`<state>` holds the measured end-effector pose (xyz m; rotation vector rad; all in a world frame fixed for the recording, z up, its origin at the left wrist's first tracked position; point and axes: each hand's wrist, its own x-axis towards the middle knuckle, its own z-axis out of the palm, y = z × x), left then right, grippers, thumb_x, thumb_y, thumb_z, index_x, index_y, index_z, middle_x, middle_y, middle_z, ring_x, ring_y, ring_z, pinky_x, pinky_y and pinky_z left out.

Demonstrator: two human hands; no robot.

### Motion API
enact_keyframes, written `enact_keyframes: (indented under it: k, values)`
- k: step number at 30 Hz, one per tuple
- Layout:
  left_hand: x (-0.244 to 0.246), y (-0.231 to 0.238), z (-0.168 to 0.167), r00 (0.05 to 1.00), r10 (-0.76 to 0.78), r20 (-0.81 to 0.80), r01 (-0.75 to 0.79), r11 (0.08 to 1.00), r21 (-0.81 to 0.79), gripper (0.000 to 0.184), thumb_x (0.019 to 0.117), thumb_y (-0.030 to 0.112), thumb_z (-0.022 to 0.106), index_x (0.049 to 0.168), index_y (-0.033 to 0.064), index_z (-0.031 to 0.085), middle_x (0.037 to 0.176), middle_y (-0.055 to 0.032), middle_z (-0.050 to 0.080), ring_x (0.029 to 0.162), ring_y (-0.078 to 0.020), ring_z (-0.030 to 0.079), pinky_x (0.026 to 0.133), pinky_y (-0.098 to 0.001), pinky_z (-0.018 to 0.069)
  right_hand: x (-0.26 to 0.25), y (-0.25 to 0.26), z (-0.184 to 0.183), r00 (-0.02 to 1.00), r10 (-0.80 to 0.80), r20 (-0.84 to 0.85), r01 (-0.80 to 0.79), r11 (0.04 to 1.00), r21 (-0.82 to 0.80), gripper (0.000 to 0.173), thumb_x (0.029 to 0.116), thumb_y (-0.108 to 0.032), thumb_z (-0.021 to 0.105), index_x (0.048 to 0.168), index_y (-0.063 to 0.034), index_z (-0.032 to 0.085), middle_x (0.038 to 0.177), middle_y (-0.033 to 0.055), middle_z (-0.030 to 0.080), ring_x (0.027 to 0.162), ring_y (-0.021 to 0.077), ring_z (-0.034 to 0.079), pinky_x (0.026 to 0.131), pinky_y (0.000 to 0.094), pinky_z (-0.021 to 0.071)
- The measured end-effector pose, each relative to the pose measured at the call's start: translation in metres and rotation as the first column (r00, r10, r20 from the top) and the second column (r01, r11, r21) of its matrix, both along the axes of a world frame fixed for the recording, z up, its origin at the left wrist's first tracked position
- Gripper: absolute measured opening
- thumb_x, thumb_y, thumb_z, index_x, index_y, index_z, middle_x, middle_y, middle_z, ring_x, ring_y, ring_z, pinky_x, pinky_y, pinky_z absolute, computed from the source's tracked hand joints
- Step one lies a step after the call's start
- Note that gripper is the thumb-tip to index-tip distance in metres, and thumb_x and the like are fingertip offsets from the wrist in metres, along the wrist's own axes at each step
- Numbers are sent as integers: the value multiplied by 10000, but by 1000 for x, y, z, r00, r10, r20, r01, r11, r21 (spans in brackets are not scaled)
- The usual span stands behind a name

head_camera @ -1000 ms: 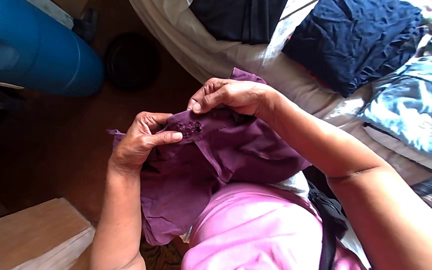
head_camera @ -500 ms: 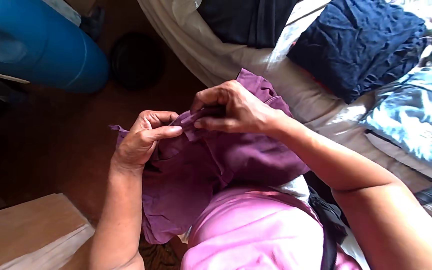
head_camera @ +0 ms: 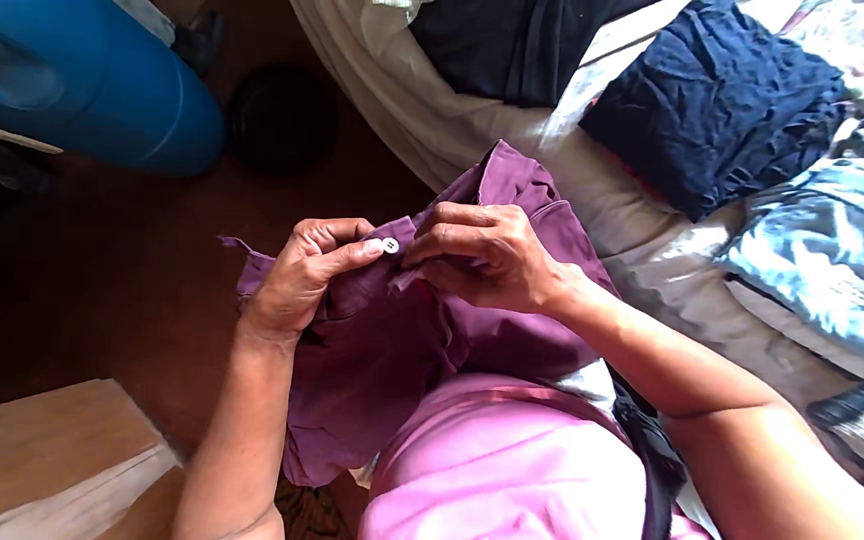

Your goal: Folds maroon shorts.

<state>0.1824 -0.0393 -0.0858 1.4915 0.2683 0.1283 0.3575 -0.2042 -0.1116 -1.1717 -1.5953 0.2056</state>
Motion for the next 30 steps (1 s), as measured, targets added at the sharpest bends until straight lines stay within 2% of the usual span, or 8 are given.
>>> enact_keyframes:
  k: [6, 11, 13, 15, 17, 18, 25, 30]
  values:
    - [-2, -16, -2, 988, 140, 70, -150, 974, 169, 189, 1018, 63, 546, 904, 123, 685, 725, 76, 629, 598, 31, 572, 540, -107, 481, -17, 9, -9, 976, -198, -92, 200, 980, 13, 121, 910, -50, 703, 977, 37, 754, 908, 135, 740, 836, 160, 712, 727, 301, 581]
    - [-3, -12, -3, 990, 104, 97, -136, 892, 431, 152, 1001, 52, 558, 928, 82, 688, 766, 71, 639, 648, 29, 582, 582, -111, 479, -24, 8, -13, 968, -221, -116, 218, 975, -32, 178, 919, -50, 681, 1052, 36, 764, 957, 141, 741, 871, 163, 715, 760, 300, 590]
    - [-3, -14, -1, 990, 80, 115, -125, 874, 470, 182, 1033, 128, 518, 944, 89, 672, 758, 86, 612, 644, 44, 557, 573, -100, 453, -23, 7, -11, 969, -213, -128, 210, 977, -33, 164, 920, -29, 677, 1040, 45, 762, 963, 147, 743, 874, 157, 716, 772, 285, 591]
    - [-3, -18, 3, 990, 89, 108, -134, 827, 545, 215, 1006, 316, 609, 964, 113, 665, 760, 103, 613, 644, 61, 559, 561, -97, 453, -21, 8, -9, 969, -202, -141, 197, 979, -53, 164, 922, -27, 680, 1044, 49, 759, 959, 143, 741, 859, 140, 711, 764, 264, 585]
    - [-4, -23, 3, 985, 135, 109, -174, 764, 622, 201, 909, 245, 744, 991, 72, 681, 805, 61, 658, 687, 53, 596, 608, -100, 484, -19, 8, -8, 971, -184, -155, 169, 980, -102, 175, 934, -47, 682, 1066, 44, 752, 963, 128, 740, 858, 120, 706, 772, 252, 582]
    - [-3, -24, 2, 983, 145, 117, -186, 746, 640, 170, 894, 176, 754, 995, 58, 685, 825, 45, 673, 709, 49, 610, 635, -100, 497, -17, 8, -7, 971, -170, -166, 150, 980, -130, 175, 937, -54, 685, 1069, 42, 749, 968, 122, 742, 865, 114, 708, 786, 250, 583]
    - [-1, -23, 1, 980, 112, 164, -192, 751, 632, 49, 903, 78, 679, 935, 45, 695, 805, 38, 674, 708, 40, 611, 641, -108, 496, 0, 5, 4, 977, -30, -213, -20, 973, -230, 149, 953, -78, 670, 1025, 27, 746, 947, 87, 747, 868, 67, 695, 796, 226, 560]
    - [0, -23, 2, 981, 100, 169, -188, 732, 655, 57, 917, 73, 662, 937, 33, 697, 819, 19, 673, 729, 28, 610, 661, -117, 495, 5, 7, 8, 991, -20, -134, -18, 960, -280, 150, 985, -104, 626, 1000, 6, 726, 860, 60, 712, 773, 63, 653, 720, 235, 529]
